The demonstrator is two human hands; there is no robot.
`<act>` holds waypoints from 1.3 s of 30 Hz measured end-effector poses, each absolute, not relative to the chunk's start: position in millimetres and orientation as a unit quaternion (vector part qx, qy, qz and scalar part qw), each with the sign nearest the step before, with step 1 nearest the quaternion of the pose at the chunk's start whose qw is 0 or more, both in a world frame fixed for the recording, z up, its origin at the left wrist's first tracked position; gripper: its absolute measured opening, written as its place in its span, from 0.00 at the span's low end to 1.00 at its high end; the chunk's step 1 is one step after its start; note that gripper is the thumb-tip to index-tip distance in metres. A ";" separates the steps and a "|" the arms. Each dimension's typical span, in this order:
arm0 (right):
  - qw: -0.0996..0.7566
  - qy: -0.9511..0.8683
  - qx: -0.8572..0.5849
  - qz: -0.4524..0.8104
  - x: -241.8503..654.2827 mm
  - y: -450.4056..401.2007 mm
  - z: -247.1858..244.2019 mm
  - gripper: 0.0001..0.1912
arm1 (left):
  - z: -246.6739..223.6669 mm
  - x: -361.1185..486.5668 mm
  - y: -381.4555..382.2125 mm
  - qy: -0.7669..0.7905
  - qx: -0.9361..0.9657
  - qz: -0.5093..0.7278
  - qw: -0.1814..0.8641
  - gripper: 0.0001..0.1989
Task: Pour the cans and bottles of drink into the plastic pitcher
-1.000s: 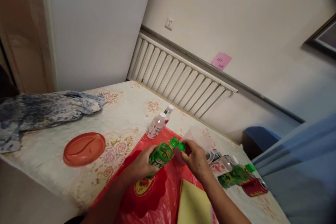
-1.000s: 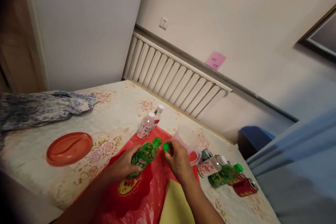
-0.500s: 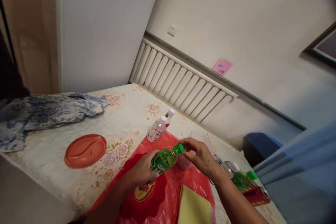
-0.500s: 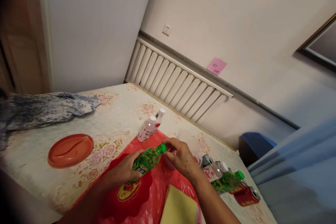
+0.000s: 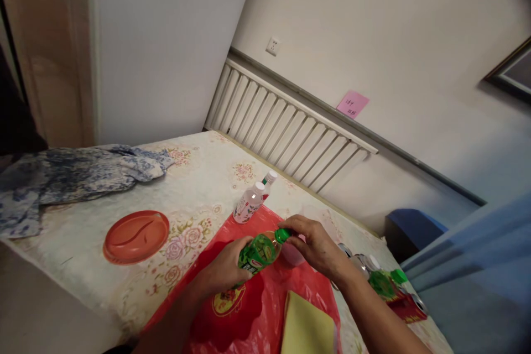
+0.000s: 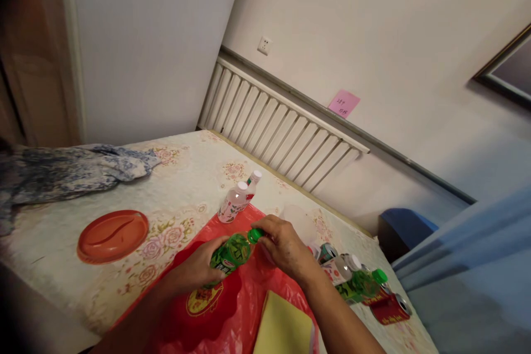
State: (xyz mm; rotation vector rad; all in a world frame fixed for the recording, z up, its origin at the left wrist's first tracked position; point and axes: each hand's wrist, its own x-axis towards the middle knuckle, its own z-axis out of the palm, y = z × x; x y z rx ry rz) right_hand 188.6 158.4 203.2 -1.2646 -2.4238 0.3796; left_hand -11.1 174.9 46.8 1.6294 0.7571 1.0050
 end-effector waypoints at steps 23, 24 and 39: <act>0.319 -0.707 -0.569 0.272 188.4 141.7 132.9 0.22 | 43.2 -3.3 176.9 0.309 0.675 0.427 0.516 0.34; 0.327 -0.699 -0.572 0.278 185.4 139.6 126.1 0.22 | 43.5 -2.7 177.0 0.310 0.678 0.429 0.511 0.34; 0.467 -0.557 -0.608 0.318 181.0 78.7 120.9 0.25 | 31.3 22.4 153.2 0.303 0.712 0.390 0.498 0.37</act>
